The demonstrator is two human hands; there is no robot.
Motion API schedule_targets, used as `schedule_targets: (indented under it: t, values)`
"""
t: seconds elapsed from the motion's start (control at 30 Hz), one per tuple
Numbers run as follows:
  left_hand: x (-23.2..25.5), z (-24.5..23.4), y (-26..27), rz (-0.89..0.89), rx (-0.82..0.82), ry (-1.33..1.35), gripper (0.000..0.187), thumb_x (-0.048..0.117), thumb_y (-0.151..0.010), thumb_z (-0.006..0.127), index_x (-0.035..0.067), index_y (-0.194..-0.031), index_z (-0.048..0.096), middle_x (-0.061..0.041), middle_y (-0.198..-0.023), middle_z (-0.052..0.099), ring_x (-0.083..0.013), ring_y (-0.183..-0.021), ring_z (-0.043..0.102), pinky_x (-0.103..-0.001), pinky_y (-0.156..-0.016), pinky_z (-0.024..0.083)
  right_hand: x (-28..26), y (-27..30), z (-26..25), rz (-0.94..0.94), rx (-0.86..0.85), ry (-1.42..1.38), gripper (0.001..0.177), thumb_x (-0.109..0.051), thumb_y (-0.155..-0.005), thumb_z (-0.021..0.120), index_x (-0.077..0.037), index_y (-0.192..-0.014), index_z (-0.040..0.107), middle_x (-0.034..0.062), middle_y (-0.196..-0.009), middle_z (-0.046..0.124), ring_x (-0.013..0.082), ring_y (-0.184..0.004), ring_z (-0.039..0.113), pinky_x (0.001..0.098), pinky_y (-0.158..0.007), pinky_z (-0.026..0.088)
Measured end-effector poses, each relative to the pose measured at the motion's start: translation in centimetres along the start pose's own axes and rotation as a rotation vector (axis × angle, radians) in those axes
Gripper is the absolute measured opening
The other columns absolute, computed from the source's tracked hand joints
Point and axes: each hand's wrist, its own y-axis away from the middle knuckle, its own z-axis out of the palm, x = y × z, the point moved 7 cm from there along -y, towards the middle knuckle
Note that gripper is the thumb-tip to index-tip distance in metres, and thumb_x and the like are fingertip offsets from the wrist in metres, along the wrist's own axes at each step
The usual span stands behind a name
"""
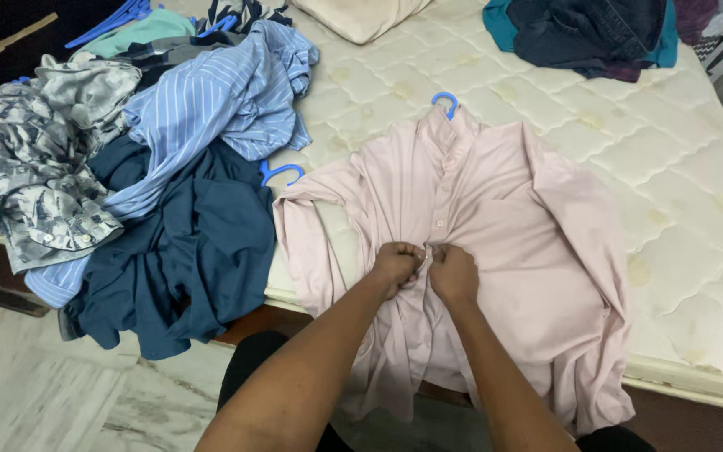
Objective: The person lays a pink shirt on a bed, buttons it, places it on a blue hanger, and hangs it in a wardrobe. The person handles the shirt and hanger by hand throughout the process.
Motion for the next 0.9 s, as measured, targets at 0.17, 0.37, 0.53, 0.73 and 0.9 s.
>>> schedule_targets:
  t: [0.17,0.37,0.53,0.73,0.9]
  values:
    - [-0.2,-0.2,-0.4,-0.011,-0.012,0.035,0.008,-0.006,-0.089,0.069,0.0,-0.093,0.069,-0.006,-0.071,0.064,-0.0103,-0.049,0.052,-0.025,-0.042,0.04,2.0,-0.9,0.4,0.09,-0.149,-0.319,0.014,-0.008,-0.084,0.072,-0.001,-0.093,0.08,0.0141,-0.085,0.079,0.023,-0.078,0.074,0.0359,-0.074,0.055]
    - [1.2,-0.9,1.5,-0.088,-0.099,0.041,0.008,0.004,-0.091,0.07,0.001,-0.098,0.069,-0.007,-0.075,0.071,-0.01,-0.047,0.051,-0.023,-0.039,0.035,2.2,-0.8,0.8,0.143,-0.259,-0.604,0.014,0.0,-0.075,0.079,0.005,-0.088,0.081,0.0096,-0.079,0.078,0.0109,-0.068,0.068,0.0283,-0.067,0.055]
    - [2.6,-0.6,3.5,-0.101,-0.123,0.053,0.019,0.013,-0.088,0.077,0.0,-0.101,0.071,-0.007,-0.078,0.073,-0.0094,-0.048,0.055,-0.022,-0.039,0.035,1.1,-0.2,-0.4,0.16,-0.102,-0.409,0.018,-0.008,-0.071,0.087,0.001,-0.086,0.081,0.0092,-0.077,0.078,0.0136,-0.066,0.07,0.0297,-0.066,0.055]
    - [1.9,-0.6,2.6,-0.054,-0.061,0.058,0.021,-0.002,-0.08,0.08,-0.002,-0.1,0.071,-0.008,-0.076,0.069,-0.0095,-0.049,0.053,-0.023,-0.041,0.037,0.2,1.1,-1.0,0.116,0.008,-0.245,0.017,-0.013,-0.071,0.088,-0.004,-0.084,0.081,0.0107,-0.08,0.079,0.0186,-0.068,0.073,0.0327,-0.067,0.054]
    - [2.1,-0.9,2.7,-0.065,0.02,0.072,0.019,-0.002,-0.08,0.075,0.002,-0.097,0.069,-0.007,-0.075,0.071,-0.0073,-0.047,0.049,-0.023,-0.039,0.032,0.1,1.2,-1.1,0.053,-0.002,-0.32,0.012,-0.011,-0.073,0.086,-0.004,-0.082,0.081,0.0098,-0.077,0.079,0.0179,-0.068,0.074,0.032,-0.067,0.056]
